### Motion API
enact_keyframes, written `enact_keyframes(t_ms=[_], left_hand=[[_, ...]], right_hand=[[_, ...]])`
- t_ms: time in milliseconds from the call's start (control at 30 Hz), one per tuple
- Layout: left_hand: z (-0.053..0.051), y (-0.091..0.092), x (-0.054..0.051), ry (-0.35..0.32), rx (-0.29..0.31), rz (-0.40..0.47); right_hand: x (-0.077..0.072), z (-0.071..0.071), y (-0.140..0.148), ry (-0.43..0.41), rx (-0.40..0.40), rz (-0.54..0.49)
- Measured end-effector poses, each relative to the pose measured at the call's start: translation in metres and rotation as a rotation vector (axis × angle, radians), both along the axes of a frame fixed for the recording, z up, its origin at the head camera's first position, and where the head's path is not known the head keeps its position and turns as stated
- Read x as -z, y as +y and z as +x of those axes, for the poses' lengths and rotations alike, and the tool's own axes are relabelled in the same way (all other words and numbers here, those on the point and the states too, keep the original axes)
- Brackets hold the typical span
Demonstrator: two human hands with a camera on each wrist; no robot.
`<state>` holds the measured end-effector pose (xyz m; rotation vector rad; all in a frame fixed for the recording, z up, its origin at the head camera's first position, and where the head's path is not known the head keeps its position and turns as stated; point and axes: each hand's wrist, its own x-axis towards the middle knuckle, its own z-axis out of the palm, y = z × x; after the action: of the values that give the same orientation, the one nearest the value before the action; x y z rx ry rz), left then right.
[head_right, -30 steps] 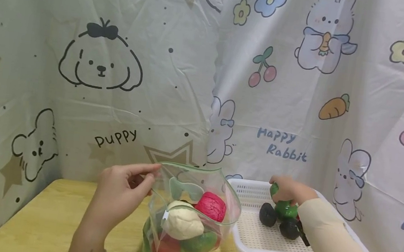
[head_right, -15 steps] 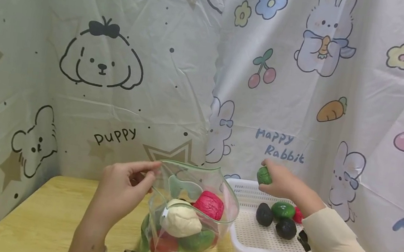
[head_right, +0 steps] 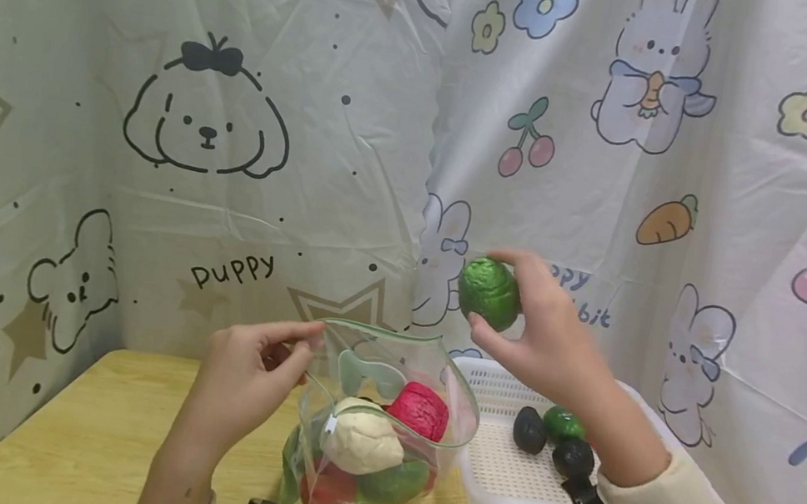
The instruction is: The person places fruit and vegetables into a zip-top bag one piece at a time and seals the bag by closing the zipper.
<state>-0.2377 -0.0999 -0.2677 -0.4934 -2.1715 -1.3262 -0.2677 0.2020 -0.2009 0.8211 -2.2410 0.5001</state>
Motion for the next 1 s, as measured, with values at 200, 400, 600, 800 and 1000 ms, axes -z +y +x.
enact_keyframes(t_ms=[200, 400, 600, 800, 1000], left_hand=[[0.0, -0.001, 0.001, -0.006, -0.003, 0.006], [0.001, -0.001, 0.0, -0.007, -0.005, 0.009], [0.002, -0.001, 0.0, -0.002, -0.005, 0.007], [0.002, 0.0, -0.001, 0.015, -0.001, -0.002], [0.001, 0.0, -0.001, 0.025, 0.0, -0.006]], right_hand=[[0.001, 0.022, -0.031, 0.033, -0.2, 0.04], [0.013, 0.029, -0.05, -0.06, -0.338, 0.079], [0.024, 0.026, -0.056, -0.121, -0.398, 0.093], [0.03, 0.024, -0.056, -0.126, -0.38, 0.099], [0.033, 0.023, -0.055, -0.112, -0.348, 0.124]])
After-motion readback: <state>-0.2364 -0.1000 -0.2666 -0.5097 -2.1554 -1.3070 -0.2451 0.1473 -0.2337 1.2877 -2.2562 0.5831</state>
